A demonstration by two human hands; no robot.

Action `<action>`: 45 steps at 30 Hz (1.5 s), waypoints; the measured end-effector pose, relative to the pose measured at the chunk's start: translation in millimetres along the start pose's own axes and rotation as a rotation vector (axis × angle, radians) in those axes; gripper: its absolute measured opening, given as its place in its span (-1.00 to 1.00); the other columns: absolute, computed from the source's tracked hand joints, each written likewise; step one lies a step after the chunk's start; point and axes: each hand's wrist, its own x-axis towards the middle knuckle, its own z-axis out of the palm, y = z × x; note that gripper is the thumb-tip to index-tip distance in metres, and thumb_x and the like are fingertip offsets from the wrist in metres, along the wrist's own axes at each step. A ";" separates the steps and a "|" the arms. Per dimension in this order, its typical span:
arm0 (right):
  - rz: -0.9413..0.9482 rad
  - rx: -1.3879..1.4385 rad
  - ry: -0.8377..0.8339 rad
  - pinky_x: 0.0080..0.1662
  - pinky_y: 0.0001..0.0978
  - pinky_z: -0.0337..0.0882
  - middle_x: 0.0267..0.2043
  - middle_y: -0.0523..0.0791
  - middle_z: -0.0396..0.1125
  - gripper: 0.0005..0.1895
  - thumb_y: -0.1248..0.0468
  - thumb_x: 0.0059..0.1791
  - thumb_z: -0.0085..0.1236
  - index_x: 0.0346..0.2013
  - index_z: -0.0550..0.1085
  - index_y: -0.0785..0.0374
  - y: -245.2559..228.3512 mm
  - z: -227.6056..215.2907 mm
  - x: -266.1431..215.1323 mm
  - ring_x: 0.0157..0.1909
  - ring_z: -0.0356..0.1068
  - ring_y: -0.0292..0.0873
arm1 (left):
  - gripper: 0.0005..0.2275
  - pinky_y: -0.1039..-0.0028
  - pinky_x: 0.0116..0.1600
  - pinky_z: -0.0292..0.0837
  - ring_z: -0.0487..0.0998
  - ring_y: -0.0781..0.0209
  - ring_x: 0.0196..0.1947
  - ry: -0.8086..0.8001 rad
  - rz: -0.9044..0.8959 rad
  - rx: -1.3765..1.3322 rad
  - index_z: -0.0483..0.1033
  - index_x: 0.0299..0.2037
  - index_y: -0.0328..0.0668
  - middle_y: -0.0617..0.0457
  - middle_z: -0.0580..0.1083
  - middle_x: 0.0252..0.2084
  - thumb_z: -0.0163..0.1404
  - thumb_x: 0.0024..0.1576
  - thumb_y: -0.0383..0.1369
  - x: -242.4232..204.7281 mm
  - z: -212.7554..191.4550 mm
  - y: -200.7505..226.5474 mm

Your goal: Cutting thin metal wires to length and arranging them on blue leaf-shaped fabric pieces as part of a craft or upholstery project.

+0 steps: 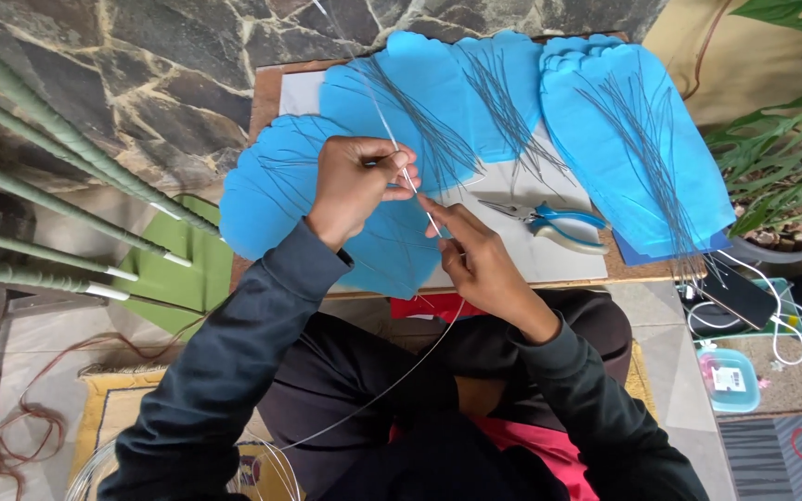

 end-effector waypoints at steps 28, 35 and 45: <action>0.175 -1.222 -0.074 -0.04 -0.24 0.23 -0.21 -0.15 0.23 -0.74 0.07 -0.15 0.08 -0.34 0.38 0.17 42.6 -89.9 -61.3 -0.05 0.18 -0.13 | -0.94 0.38 -0.47 0.53 0.55 0.03 -0.57 -0.209 -0.110 0.275 0.50 -0.45 -0.43 -0.27 0.46 -0.56 -0.04 -0.05 -0.61 -24.0 -17.6 -14.6; 0.458 0.227 -0.103 -0.44 -0.29 0.36 -0.49 -0.03 0.35 -0.69 0.15 -0.06 -0.24 -0.42 0.42 0.27 -31.8 -78.7 -63.4 -0.54 0.33 -0.16 | -0.92 0.24 -0.31 0.50 0.55 -0.04 -0.48 -0.454 -0.188 0.227 0.51 -0.42 -0.40 -0.27 0.47 -0.52 -0.01 -0.06 -0.52 -12.7 -15.7 -0.7; 0.451 0.555 -0.266 -0.22 -0.03 0.42 -0.32 -0.02 0.27 -0.93 0.48 -0.12 -0.10 -0.50 0.35 0.38 -26.5 -38.7 -85.9 -0.22 0.27 -0.12 | -0.88 0.35 -0.31 0.52 0.55 0.07 -0.54 -0.657 -0.257 0.119 0.50 -0.39 -0.43 -0.24 0.48 -0.51 0.05 -0.07 -0.48 -15.5 5.8 -1.7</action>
